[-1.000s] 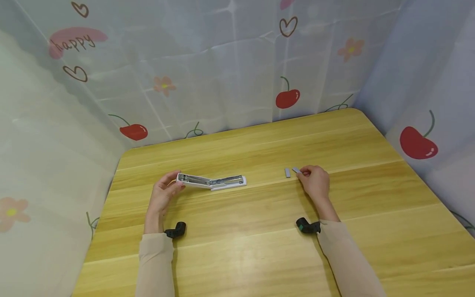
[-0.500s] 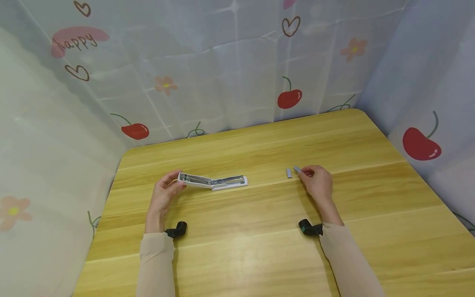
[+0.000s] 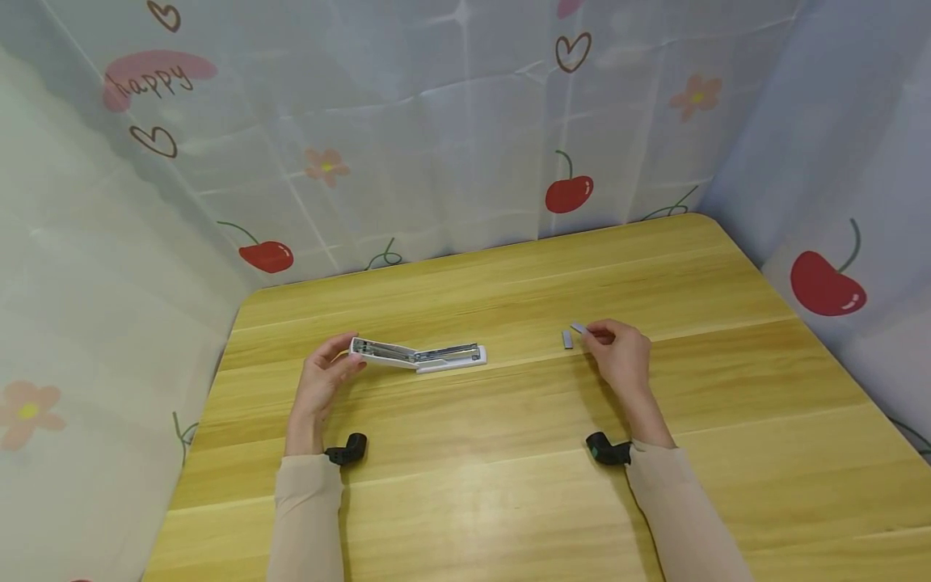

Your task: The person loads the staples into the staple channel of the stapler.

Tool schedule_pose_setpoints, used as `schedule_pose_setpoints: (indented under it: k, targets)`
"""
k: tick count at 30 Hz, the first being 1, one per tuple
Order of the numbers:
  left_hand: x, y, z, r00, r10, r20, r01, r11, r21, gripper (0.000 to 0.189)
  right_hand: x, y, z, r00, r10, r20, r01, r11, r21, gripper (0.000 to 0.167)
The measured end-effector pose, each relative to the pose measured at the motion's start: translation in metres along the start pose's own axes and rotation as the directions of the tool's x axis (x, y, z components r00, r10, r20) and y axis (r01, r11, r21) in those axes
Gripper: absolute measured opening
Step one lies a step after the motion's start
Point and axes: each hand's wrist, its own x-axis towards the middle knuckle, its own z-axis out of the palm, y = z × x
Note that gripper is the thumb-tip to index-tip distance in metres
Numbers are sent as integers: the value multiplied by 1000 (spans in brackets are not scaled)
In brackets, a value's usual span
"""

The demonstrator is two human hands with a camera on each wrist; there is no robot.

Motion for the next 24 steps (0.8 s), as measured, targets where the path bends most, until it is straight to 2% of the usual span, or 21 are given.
schedule_pose_setpoints:
  k: [11, 17, 24]
  targets:
    - [0, 0, -2, 1000, 1, 8, 0, 1000, -15, 33, -1, -6, 2, 1000, -17, 4, 17, 998, 54, 20]
    - [0, 0, -2, 1000, -13, 0, 13, 1000, -6, 32, 0, -10, 6, 998, -65, 7, 64, 994, 84, 19]
    - [-1, 1, 0, 1000, -9, -4, 9, 1000, -25, 34, 3, -20, 12, 991, -100, 90, 90, 990, 108, 21]
